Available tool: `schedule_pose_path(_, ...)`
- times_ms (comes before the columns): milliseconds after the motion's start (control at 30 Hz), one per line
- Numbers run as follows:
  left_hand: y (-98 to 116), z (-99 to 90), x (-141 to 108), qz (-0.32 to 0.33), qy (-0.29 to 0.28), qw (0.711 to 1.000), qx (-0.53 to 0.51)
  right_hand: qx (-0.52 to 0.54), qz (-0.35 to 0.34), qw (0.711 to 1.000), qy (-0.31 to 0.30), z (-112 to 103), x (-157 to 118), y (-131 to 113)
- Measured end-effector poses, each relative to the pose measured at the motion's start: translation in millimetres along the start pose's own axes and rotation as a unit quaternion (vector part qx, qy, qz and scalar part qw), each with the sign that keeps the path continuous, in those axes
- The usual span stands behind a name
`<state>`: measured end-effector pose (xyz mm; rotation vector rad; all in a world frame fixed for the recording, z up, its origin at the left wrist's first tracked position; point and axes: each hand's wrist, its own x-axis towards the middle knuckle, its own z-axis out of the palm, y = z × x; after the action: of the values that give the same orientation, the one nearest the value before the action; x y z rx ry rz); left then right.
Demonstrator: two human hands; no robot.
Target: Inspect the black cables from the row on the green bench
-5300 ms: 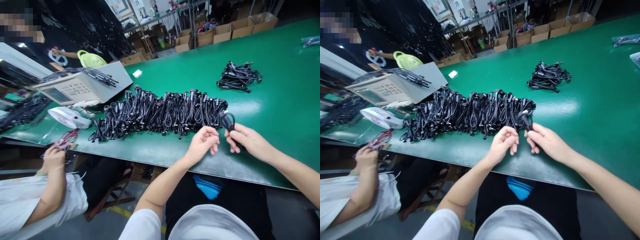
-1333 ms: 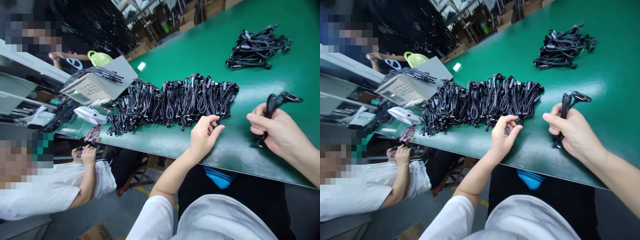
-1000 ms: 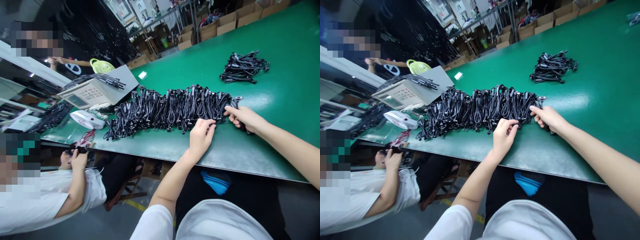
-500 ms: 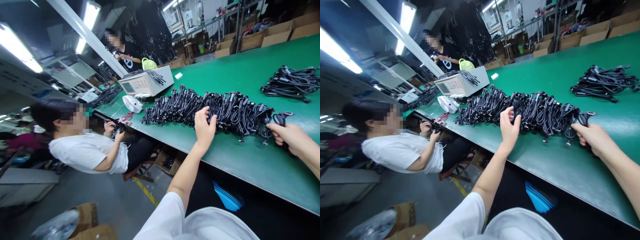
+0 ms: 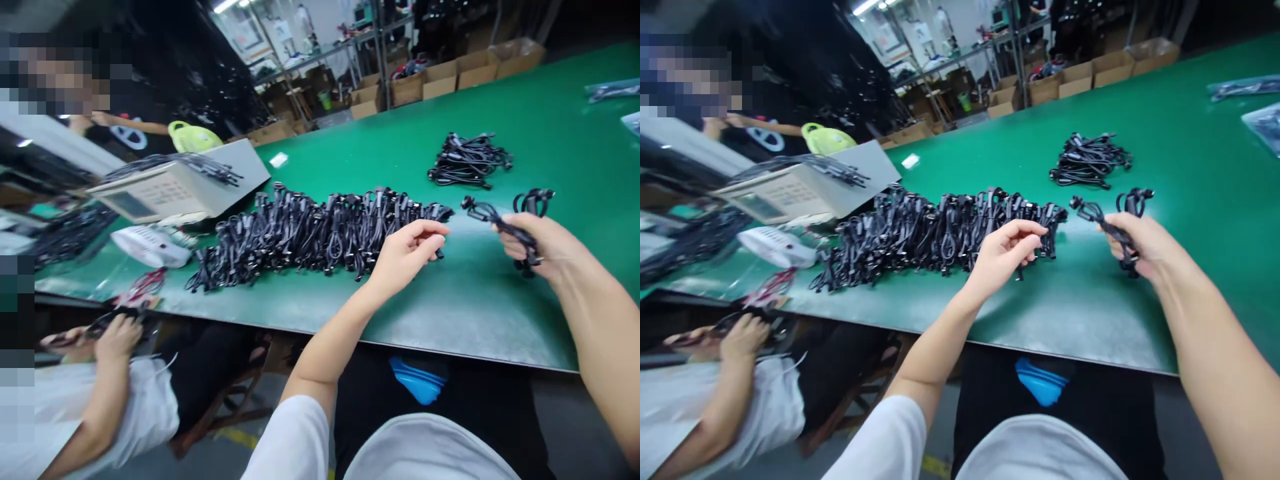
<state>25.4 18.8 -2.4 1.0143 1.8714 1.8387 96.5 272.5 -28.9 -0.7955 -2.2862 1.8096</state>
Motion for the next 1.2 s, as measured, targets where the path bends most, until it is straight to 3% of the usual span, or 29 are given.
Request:
schedule_pose_path(133,-15.1,13.9,-1.6,-0.068,-0.006,0.987,-0.143,0.153,-0.031,0.981,-0.114,-9.3,-19.2,-9.4)
schedule_pose_path(267,-18.5,13.7,-9.0,-0.064,0.05,0.98,-0.182,0.088,-0.08,0.966,-0.229,16.0,-38.9,2.9)
schedule_pose_path(400,-18.2,3.9,-5.7,-0.042,0.07,0.984,-0.156,0.133,-0.003,0.94,-0.313,39.9,-45.6,22.8)
schedule_pose_path(533,-18.7,-4.0,-4.0,-0.016,0.061,0.994,-0.087,0.213,0.11,0.923,-0.301,54.1,-44.4,25.3)
schedule_pose_path(600,-20.7,-3.8,-4.5,-0.011,0.066,0.996,-0.058,0.216,0.13,0.926,-0.279,59.4,-44.5,21.1)
schedule_pose_path(667,-24.9,-1.4,-5.0,0.0,0.057,0.998,-0.024,0.221,0.119,0.929,-0.271,63.7,-44.6,17.8)
schedule_pose_path(833,-40.2,7.2,-6.1,0.12,0.029,0.986,0.112,0.216,0.069,0.924,-0.307,69.5,-41.9,24.0)
schedule_pose_path(900,-43.5,9.5,-7.0,0.137,0.039,0.98,0.136,0.186,0.04,0.929,-0.318,69.8,-41.7,27.1)
schedule_pose_path(967,-43.3,10.4,-7.9,0.121,0.088,0.981,0.121,0.158,0.019,0.935,-0.317,68.1,-42.7,26.0)
schedule_pose_path(1067,-38.9,8.4,-8.2,0.046,0.164,0.985,0.039,0.155,-0.001,0.943,-0.293,62.7,-45.9,18.3)
schedule_pose_path(1200,-33.0,3.9,-7.6,-0.031,0.082,0.995,-0.052,0.154,-0.023,0.942,-0.296,57.5,-49.1,12.8)
